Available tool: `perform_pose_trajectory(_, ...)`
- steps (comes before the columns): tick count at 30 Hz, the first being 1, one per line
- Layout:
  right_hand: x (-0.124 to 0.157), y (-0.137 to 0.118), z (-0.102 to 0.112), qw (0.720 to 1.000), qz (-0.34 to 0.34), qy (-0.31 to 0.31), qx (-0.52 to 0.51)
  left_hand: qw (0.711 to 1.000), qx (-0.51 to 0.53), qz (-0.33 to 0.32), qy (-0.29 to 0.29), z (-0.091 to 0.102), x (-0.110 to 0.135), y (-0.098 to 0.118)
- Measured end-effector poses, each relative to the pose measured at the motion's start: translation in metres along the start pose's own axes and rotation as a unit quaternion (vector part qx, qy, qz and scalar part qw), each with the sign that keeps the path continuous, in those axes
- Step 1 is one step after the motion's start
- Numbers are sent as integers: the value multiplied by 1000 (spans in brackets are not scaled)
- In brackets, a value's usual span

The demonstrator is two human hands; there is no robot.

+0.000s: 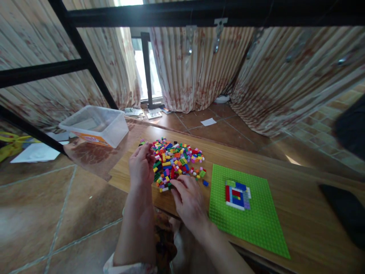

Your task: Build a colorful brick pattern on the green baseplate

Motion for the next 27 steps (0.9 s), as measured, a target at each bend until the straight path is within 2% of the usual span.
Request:
perform_pose_trajectory(5,-8,-3,-11,999,14,-8,31,999,-13,-3,40,11,-7,9)
perform_pose_trajectory(7,-9,-2,-13,999,16,-10,38,995,-68,-27,63,16,-10,12)
perform_pose_trajectory(9,-10,0,-13,999,20,-8,42,981,-173,-60,69,22,-12,12)
perform_pose_trajectory(11,-11,3,-12,999,21,-6,41,950,-299,-75,42,26,-14,10)
perform_pose_trajectory(14,-11,9,-10,999,16,-7,47,888,-454,-63,-38,31,-16,2)
perform_pose_trajectory(16,-11,13,-8,998,10,-9,55,846,-525,-61,-76,34,-16,-1)
perform_pose_trajectory(18,-10,14,-6,998,6,-8,59,815,-567,-68,-92,35,-15,-1)
perform_pose_trajectory(27,-5,16,3,999,-7,6,38,742,-654,-113,-88,25,-7,5)
Point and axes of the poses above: each hand's wrist, its own x-axis away from the middle knuckle, its own z-axis out of the back of the hand, y = z × x, the point moved 3 cm from there along -x, towards the middle knuckle, and after that the axes turned 4 degrees about y, right-handed, at the moved point
